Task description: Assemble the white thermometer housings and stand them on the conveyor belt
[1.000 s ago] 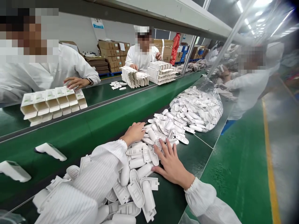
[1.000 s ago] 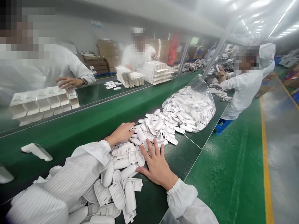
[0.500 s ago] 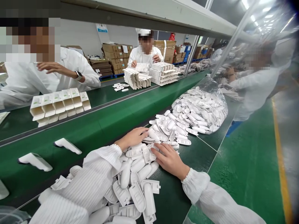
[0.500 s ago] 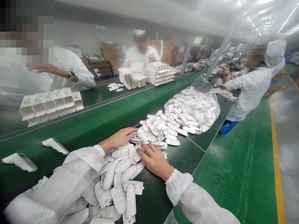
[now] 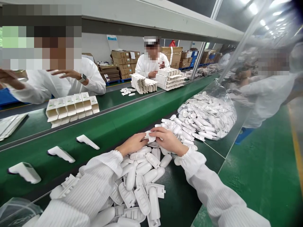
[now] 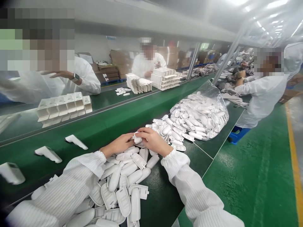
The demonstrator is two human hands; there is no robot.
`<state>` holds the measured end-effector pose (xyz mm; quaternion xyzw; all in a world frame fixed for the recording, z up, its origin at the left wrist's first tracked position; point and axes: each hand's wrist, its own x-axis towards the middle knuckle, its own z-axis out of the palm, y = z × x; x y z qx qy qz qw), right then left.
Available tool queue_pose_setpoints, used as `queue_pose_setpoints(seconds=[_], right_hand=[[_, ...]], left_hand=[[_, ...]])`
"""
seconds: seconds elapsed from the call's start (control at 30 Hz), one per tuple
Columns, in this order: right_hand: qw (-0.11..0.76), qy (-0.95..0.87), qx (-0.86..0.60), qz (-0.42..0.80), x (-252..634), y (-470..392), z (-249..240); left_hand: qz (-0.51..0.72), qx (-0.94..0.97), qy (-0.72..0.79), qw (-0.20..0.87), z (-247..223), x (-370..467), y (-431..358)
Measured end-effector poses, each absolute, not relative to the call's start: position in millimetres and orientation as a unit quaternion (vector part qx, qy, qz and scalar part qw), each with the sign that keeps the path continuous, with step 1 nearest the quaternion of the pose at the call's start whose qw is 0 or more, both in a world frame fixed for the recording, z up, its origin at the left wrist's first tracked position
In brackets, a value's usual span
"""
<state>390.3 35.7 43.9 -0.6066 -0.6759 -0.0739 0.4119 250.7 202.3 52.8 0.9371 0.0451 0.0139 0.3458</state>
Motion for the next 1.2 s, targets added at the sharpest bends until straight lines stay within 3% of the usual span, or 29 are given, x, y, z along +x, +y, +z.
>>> queue_pose_setpoints(seconds=[0.43,0.67,0.93,1.2], right_hand=[[0.349,-0.676,-0.647,0.05,401,37,50],[0.371,-0.587,-0.719,-0.022,401,-22,76],[0.212,-0.594,-0.771,-0.087,373,-122,22],[0.2,-0.598,-0.764,-0.136,369,-114,-11]], left_hand=[[0.056,0.9,0.126,0.414,47,238,217],[0.038,0.913,0.129,0.385,68,232,223],[-0.001,0.922,0.236,0.306,94,170,261],[-0.063,0.914,0.303,0.261,85,111,247]])
